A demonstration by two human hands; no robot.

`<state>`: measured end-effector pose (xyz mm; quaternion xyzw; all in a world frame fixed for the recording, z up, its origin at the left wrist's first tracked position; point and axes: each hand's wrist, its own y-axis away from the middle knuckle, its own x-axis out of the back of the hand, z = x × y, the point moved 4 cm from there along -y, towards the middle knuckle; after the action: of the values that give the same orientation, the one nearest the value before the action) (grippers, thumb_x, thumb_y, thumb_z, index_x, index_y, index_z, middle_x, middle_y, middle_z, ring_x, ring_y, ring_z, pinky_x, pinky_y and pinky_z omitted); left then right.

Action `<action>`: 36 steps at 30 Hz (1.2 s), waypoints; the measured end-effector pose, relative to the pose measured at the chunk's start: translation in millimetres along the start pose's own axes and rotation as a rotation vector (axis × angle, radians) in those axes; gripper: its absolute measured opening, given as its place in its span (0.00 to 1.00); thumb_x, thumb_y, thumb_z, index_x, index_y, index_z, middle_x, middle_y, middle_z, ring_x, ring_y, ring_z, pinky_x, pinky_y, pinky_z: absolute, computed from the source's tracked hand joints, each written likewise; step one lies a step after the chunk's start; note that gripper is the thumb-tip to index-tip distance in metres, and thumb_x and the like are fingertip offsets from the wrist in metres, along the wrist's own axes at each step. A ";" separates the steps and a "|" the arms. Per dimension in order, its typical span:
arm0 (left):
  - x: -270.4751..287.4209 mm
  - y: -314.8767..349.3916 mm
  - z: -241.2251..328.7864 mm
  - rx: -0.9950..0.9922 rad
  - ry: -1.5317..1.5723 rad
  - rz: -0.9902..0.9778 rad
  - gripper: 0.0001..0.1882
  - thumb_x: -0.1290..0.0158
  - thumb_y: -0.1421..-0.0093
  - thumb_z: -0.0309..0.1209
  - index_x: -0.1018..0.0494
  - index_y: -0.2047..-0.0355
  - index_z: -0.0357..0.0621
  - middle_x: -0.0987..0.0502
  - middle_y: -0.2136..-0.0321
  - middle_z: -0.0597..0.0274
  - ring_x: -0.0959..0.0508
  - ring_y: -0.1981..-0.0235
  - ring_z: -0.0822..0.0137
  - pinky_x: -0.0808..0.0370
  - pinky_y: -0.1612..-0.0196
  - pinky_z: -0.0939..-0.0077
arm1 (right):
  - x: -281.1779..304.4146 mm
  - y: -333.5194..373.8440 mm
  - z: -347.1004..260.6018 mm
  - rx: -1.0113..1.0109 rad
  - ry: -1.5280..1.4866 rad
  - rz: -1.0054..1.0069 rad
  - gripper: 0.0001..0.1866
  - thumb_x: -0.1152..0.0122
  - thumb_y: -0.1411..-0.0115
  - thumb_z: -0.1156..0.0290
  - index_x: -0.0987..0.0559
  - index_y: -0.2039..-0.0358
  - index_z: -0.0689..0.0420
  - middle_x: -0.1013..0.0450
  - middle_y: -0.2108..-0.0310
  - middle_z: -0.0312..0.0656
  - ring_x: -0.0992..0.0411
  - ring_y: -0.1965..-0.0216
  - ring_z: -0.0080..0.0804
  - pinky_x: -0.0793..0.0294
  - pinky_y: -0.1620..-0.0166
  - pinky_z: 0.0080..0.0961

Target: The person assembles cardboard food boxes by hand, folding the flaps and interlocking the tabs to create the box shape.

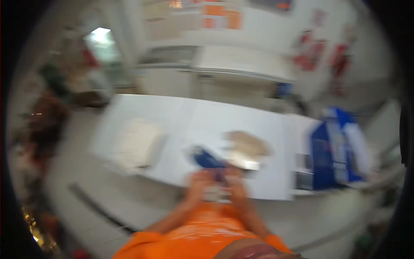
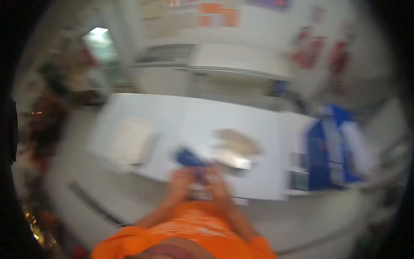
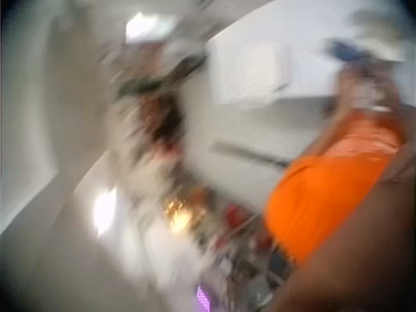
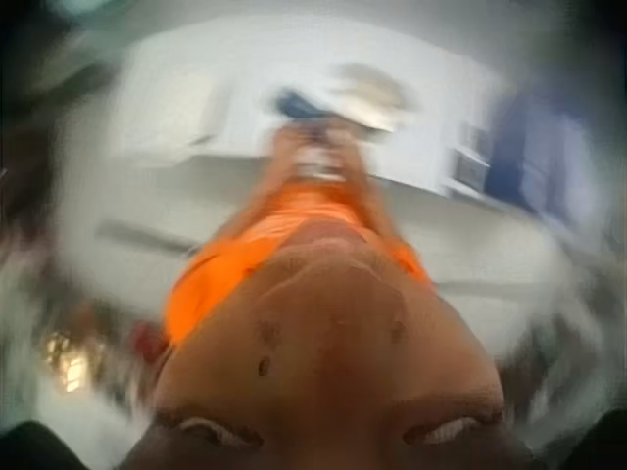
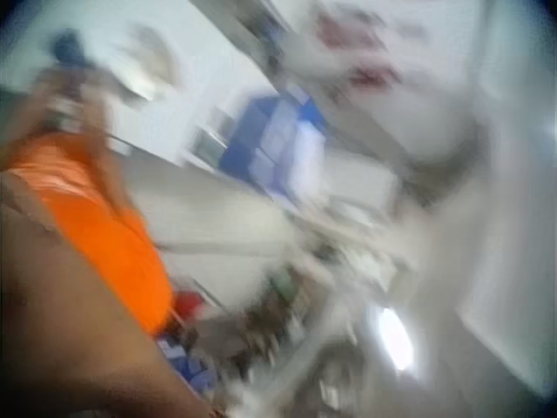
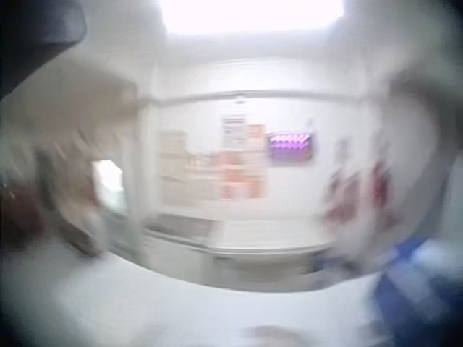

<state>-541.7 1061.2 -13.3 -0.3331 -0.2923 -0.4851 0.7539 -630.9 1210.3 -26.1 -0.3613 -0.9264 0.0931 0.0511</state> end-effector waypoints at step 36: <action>-15.0 -20.3 59.2 -0.656 -0.245 -0.582 0.18 0.48 0.39 0.31 0.25 0.48 0.53 0.19 0.56 0.61 0.21 0.52 0.58 0.27 0.43 0.63 | 40.4 -27.4 -76.7 0.170 0.581 -0.067 0.46 0.46 0.50 0.79 0.50 0.29 0.58 0.41 0.38 0.60 0.34 0.43 0.64 0.28 0.44 0.43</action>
<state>-572.8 1109.4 15.6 -0.5134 -0.2916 -0.7006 0.4008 -666.3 1228.3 55.8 -0.3366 -0.8732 0.0615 0.3470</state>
